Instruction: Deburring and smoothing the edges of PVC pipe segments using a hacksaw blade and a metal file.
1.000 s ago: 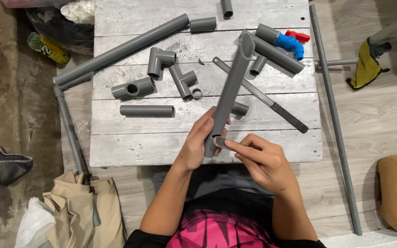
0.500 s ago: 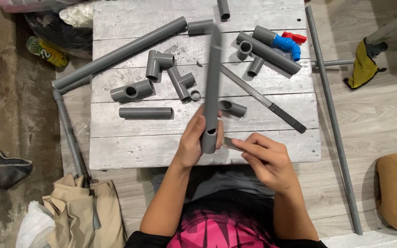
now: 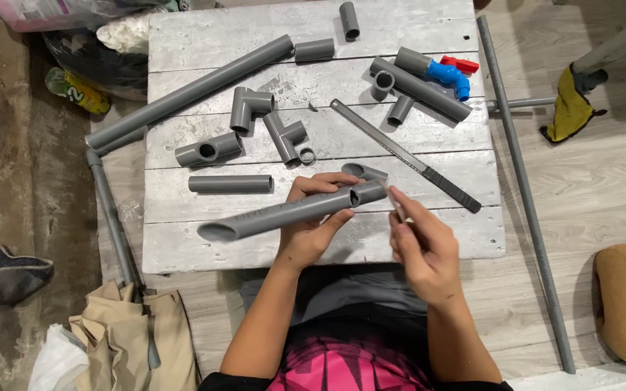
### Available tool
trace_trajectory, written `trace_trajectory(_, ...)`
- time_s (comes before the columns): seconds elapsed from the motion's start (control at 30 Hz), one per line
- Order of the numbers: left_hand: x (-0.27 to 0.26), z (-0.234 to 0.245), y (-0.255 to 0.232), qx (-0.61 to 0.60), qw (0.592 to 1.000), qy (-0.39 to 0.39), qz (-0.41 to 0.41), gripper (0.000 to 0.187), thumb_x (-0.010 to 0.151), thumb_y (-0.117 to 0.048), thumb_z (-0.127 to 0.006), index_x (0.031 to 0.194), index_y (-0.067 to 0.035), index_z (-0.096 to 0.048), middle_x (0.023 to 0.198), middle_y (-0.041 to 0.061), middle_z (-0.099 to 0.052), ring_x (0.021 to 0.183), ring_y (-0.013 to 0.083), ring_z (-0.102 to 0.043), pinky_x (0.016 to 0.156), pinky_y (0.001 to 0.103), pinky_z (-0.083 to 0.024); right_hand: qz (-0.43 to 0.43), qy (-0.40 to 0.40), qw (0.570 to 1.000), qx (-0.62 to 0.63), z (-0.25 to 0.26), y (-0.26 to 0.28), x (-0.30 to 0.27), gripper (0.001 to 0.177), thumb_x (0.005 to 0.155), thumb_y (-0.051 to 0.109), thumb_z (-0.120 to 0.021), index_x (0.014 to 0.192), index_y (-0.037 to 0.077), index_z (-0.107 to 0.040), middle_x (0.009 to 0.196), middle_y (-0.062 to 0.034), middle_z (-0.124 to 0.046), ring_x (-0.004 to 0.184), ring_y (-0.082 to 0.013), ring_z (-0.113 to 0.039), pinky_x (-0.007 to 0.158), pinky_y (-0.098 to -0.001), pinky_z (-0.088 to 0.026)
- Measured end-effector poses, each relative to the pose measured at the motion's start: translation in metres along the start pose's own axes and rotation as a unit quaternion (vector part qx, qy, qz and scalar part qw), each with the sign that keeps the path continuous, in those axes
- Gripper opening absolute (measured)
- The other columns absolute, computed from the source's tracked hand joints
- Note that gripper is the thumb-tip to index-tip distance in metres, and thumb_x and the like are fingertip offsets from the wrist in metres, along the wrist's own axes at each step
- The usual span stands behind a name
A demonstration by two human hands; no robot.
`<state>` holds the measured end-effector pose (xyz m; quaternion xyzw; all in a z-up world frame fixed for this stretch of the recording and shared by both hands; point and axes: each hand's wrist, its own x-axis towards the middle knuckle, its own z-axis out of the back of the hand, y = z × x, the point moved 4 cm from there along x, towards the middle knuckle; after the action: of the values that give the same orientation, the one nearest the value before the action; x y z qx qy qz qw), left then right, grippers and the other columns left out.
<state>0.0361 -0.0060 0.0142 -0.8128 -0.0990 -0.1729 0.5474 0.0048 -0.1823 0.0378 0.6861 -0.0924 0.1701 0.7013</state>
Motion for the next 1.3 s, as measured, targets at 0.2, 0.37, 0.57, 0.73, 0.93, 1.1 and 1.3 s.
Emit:
trace_trajectory(0.2,0.002,-0.003,-0.011,0.117,0.992,-0.054,-0.012,0.033,0.085,-0.003,-0.081,0.1,-0.005,-0.052,0.113,0.02,-0.07,0.107,0.0282,-0.072,0.093,0.037,-0.057,-0.037,0.028,0.999,0.004,-0.025,-0.004,0.0,0.044,0.098,-0.004,-0.041,0.14,-0.006,-0.054,0.08,-0.0124,-0.058,0.05,-0.0108,-0.051,0.041,-0.0273,-0.048)
trace_trajectory(0.37,-0.006,0.004,-0.002,0.149,0.985,-0.078,0.034,0.03,0.088,-0.008,-0.079,0.104,-0.005,-0.053,0.115,0.019,-0.07,0.106,0.0268,-0.071,0.088,0.038,-0.059,-0.031,0.033,0.998,-0.037,-0.028,-0.024,0.002,0.044,0.099,-0.006,-0.04,0.141,-0.004,-0.053,0.081,-0.0126,-0.06,0.05,-0.0111,-0.055,0.043,-0.0281,-0.047)
trace_trajectory(0.57,-0.022,0.017,0.018,0.15,0.963,-0.076,0.212,0.035,0.091,-0.024,-0.075,0.113,-0.007,-0.052,0.115,0.017,-0.066,0.113,0.034,-0.07,0.091,0.043,-0.062,-0.031,0.002,0.985,-0.167,-0.017,-0.042,0.004,0.042,0.099,-0.003,-0.051,0.141,-0.001,-0.058,0.083,-0.017,-0.063,0.055,-0.0196,-0.057,0.047,-0.0322,-0.045)
trace_trajectory(0.73,-0.021,0.025,0.012,0.162,0.957,-0.074,0.231,0.038,0.086,-0.019,-0.081,0.109,-0.008,-0.052,0.111,0.017,-0.069,0.112,0.0321,-0.069,0.088,0.042,-0.061,0.018,-0.009,0.952,-0.307,-0.015,-0.031,0.013,0.049,0.091,0.001,-0.071,0.14,0.002,-0.062,0.112,-0.0143,-0.063,0.086,-0.0309,-0.068,0.066,-0.0387,-0.056)
trace_trajectory(0.93,-0.037,0.072,-0.002,0.152,0.972,-0.047,0.175,0.033,0.078,-0.009,-0.088,0.1,-0.003,-0.065,0.106,0.021,-0.077,0.106,0.0242,-0.071,0.093,0.041,-0.056,0.004,0.017,0.953,-0.303,-0.012,-0.044,0.013,0.048,0.09,0.008,-0.077,0.136,0.001,-0.064,0.108,-0.0144,-0.069,0.093,-0.034,-0.072,0.075,-0.0381,-0.059)
trace_trajectory(1.1,-0.035,0.105,-0.033,0.253,0.952,0.016,0.169,0.028,0.075,-0.004,-0.087,0.102,-0.006,-0.078,0.099,0.016,-0.08,0.1,0.024,-0.074,0.089,0.04,-0.058,-0.002,0.037,0.949,-0.313,-0.017,-0.044,0.018,0.047,0.092,0.01,-0.074,0.137,0.003,-0.063,0.112,-0.0141,-0.071,0.102,-0.0343,-0.071,0.084,-0.0406,-0.059)
trace_trajectory(1.3,-0.034,0.092,-0.033,0.442,0.891,0.018,0.099,0.019,0.081,-0.012,-0.082,0.1,-0.014,-0.078,0.089,0.006,-0.078,0.09,0.0285,-0.074,0.083,0.038,-0.056,0.0,0.055,0.94,-0.337,-0.023,-0.045,0.02,0.043,0.094,0.009,-0.072,0.136,0.006,-0.065,0.109,-0.0116,-0.072,0.1,-0.032,-0.072,0.083,-0.0399,-0.059)
